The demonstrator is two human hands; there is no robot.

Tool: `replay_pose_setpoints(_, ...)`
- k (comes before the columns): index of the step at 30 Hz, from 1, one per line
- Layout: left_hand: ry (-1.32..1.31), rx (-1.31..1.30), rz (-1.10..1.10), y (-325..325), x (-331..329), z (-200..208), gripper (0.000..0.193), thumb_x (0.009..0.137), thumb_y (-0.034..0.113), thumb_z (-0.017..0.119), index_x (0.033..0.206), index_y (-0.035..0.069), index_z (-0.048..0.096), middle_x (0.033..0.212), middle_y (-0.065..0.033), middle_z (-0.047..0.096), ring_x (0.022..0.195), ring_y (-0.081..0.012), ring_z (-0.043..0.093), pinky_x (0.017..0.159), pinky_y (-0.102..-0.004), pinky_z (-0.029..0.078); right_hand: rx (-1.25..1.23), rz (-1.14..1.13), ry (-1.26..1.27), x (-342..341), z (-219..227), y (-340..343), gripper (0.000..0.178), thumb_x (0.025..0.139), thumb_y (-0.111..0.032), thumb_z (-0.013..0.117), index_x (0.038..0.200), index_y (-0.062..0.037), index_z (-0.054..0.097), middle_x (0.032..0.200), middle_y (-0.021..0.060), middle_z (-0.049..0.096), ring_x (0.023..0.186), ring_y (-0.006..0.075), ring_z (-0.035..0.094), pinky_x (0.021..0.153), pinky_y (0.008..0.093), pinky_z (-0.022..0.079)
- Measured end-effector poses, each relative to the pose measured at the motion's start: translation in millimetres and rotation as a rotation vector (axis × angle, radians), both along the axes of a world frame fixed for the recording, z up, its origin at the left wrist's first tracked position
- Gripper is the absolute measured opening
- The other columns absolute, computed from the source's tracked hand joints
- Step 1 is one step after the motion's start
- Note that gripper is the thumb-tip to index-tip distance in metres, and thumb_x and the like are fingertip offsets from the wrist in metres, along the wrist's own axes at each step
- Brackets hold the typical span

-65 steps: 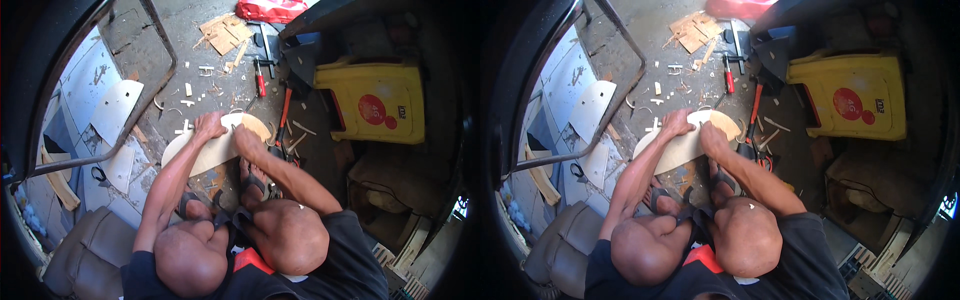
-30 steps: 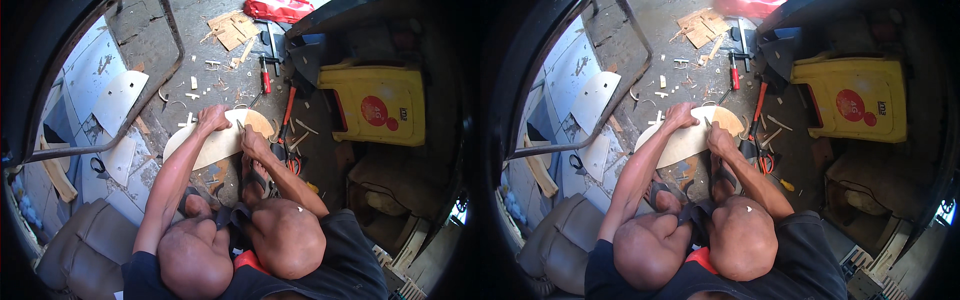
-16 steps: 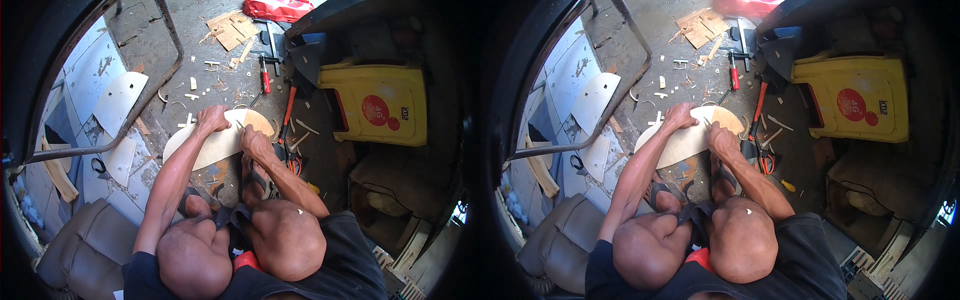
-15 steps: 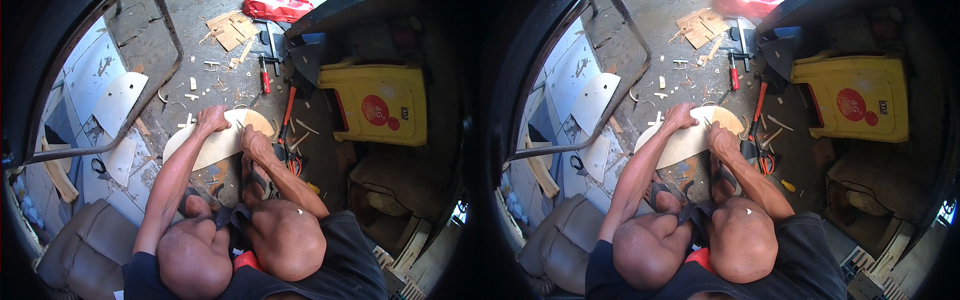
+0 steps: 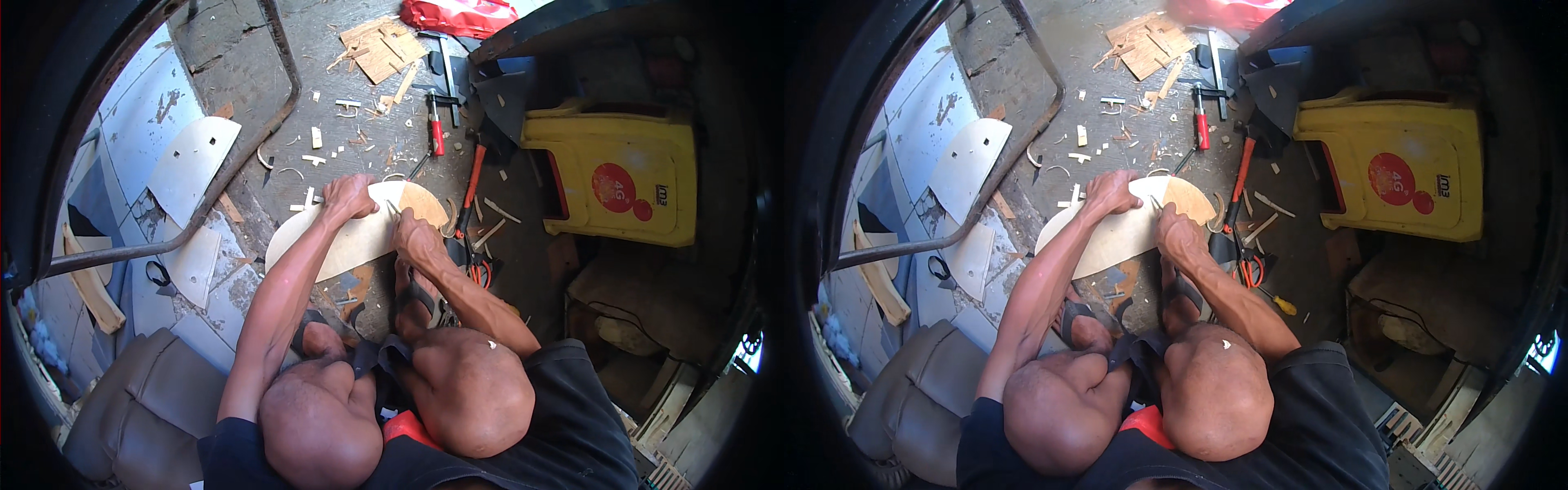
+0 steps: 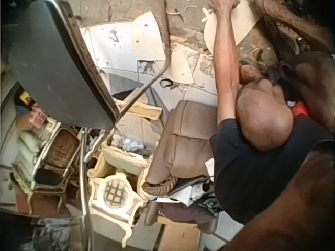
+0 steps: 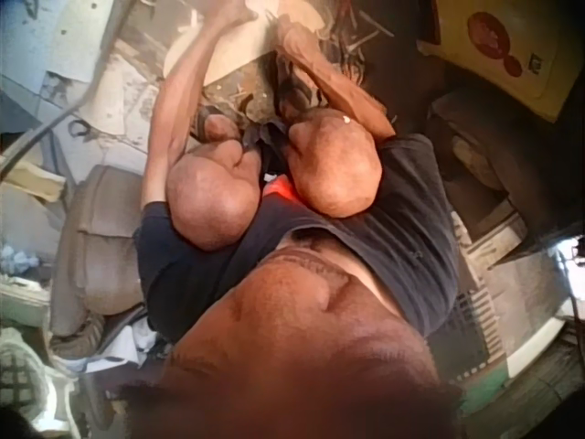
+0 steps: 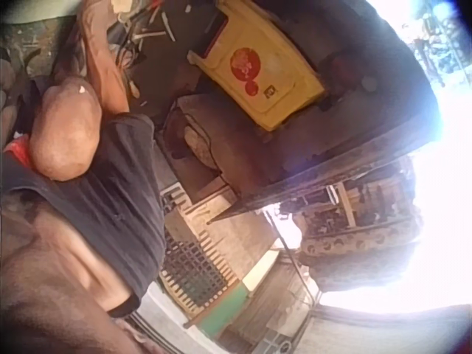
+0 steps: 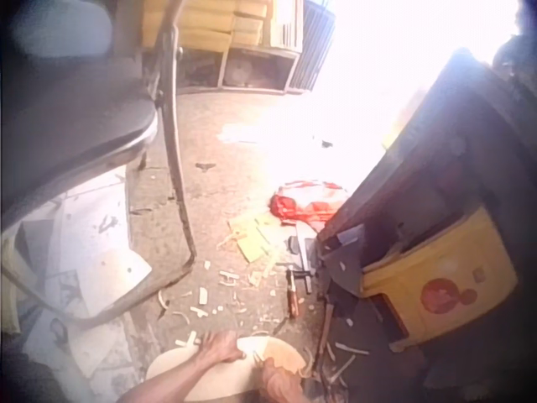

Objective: The person hammers a metal frame of a folding chair, uses a screwdriver to tighten components, and cuts a piece of plywood using shears.

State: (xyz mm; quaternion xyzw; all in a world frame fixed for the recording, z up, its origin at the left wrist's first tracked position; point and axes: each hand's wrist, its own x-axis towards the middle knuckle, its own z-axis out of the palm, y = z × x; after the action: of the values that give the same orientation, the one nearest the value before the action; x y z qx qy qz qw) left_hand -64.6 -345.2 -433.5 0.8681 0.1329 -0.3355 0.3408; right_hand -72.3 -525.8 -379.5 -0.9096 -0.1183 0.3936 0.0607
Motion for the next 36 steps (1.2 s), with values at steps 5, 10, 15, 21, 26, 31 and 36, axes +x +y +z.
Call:
replay_pose_setpoints(5,-0.062,-0.031,0.045,2.7,-3.8,-3.2,0.05,0.07,0.032,0.085,0.116,0.016,0.072,0.106,-0.0181,0.074,0.104,-0.0375,0.071,0.087,-0.0503,0.054,-0.038,-0.044,0.029,-0.5,-0.1,6.4,0.036,0.102,-0.03,0.041,0.109,0.0039,0.052,0.099,0.0367,0.067,0.095,0.0523,0.067,0.085,0.0579,0.051)
replay_pose_setpoints(10,-0.062,-0.034,0.037,3.7,-2.2,-3.8,0.05,0.069,0.029,0.084,0.116,0.017,0.073,0.103,-0.0187,0.075,0.101,-0.0384,0.071,0.084,-0.0503,0.055,-0.047,-0.06,0.009,-1.2,1.5,8.1,0.039,0.103,-0.033,0.041,0.109,0.0032,0.052,0.1,0.0367,0.067,0.094,0.0523,0.068,0.085,0.0579,0.051)
replay_pose_setpoints(15,-0.122,-0.027,0.064,0.9,-6.3,-8.7,0.049,0.069,0.027,0.082,0.117,0.02,0.073,0.103,-0.0191,0.074,0.1,-0.0396,0.071,0.083,-0.0508,0.055,-0.03,0.045,0.009,4.3,-2.2,4.4,0.035,0.1,-0.029,0.044,0.111,0.0039,0.053,0.099,0.0349,0.068,0.094,0.051,0.068,0.084,0.0556,0.053)
replay_pose_setpoints(21,0.029,-0.013,0.054,0.3,-1.8,-2.5,0.057,0.072,0.033,0.083,0.126,0.021,0.068,0.114,-0.0143,0.073,0.111,-0.0353,0.068,0.094,-0.0495,0.052,-0.039,0.2,0.12,29.5,-6.7,12.9,0.028,0.092,-0.018,0.052,0.101,0.0076,0.059,0.09,0.0314,0.069,0.086,0.0472,0.07,0.077,0.0516,0.057)
replay_pose_setpoints(26,-0.007,0.03,0.051,-7.5,-4.9,-2.5,0.053,0.072,0.027,0.08,0.124,0.024,0.07,0.111,-0.0143,0.074,0.108,-0.0366,0.069,0.09,-0.049,0.054,0.02,0.205,0.09,18.3,-8.5,6.7,0.026,0.092,-0.014,0.052,0.101,0.0098,0.059,0.092,0.032,0.07,0.089,0.0465,0.071,0.078,0.0518,0.058)
replay_pose_setpoints(31,-0.032,0.018,0.073,-1.3,-6.3,-2.4,0.054,0.072,0.029,0.082,0.125,0.025,0.07,0.113,-0.0124,0.074,0.109,-0.0348,0.069,0.091,-0.0492,0.053,-0.039,-0.002,-0.078,-2.2,-21.9,8.0,0.023,0.088,-0.012,0.058,0.096,0.0062,0.071,0.095,0.0256,0.072,0.092,0.0395,0.073,0.082,0.0485,0.058)
replay_pose_setpoints(36,0.032,-0.009,0.055,-2.7,0.1,-0.8,0.052,0.071,0.03,0.083,0.122,0.024,0.071,0.113,-0.0134,0.074,0.109,-0.0366,0.069,0.093,-0.0501,0.053,-0.092,0.429,0.236,34.8,-53.9,8.7,0.023,0.094,-0.013,0.052,0.104,0.0058,0.059,0.1,0.0283,0.071,0.093,0.0428,0.072,0.079,0.0495,0.058)
